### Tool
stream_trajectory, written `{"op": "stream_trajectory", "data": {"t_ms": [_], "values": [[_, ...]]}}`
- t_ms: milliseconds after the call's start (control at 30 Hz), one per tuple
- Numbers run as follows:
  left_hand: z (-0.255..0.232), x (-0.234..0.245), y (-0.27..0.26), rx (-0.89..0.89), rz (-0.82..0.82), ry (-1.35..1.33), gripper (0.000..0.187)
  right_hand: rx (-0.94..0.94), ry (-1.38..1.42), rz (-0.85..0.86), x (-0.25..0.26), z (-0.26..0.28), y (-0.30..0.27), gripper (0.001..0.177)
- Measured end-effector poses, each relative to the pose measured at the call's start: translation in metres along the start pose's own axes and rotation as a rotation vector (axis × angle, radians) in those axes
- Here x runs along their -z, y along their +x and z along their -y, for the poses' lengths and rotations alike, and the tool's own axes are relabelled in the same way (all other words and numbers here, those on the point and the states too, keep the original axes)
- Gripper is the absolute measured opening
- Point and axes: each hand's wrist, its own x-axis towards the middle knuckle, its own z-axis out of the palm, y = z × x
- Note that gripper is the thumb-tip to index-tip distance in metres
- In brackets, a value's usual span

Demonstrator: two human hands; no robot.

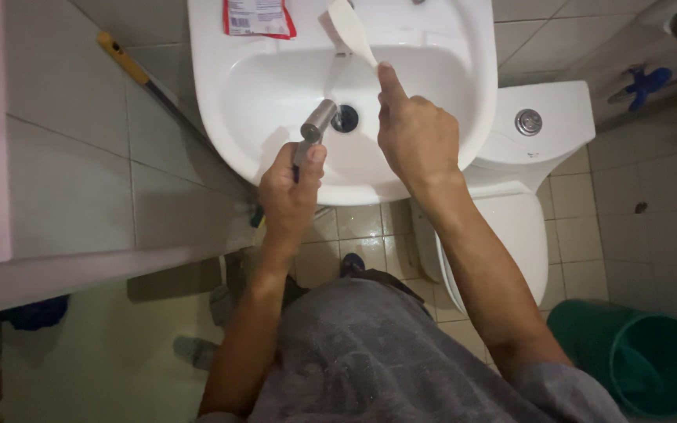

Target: The person scrubs a white bathroom sink with a white brush while rinsing it with a handheld shower sprayer. The person repeatedly scrubs the basin and drain area and rinses the brush and sink surface throughout the clip.

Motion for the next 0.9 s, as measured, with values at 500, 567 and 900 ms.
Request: {"op": "stream_trajectory", "data": {"t_ms": [500, 567, 900], "values": [[-0.010, 0.002, 0.002, 0.001, 0.003, 0.043, 0.041, 0.105, 0.029, -0.012, -0.027, 0.011, 0.061, 0.040], [-0.013, 0.002, 0.003, 0.012, -0.001, 0.028, 0.039, 0.106, 0.029, -0.028, -0.026, 0.014, 0.059, 0.040], [-0.009, 0.002, 0.001, 0.031, 0.011, -0.059, 0.041, -0.058, 0.065, 0.167, 0.031, -0.004, -0.008, 0.039]]}}
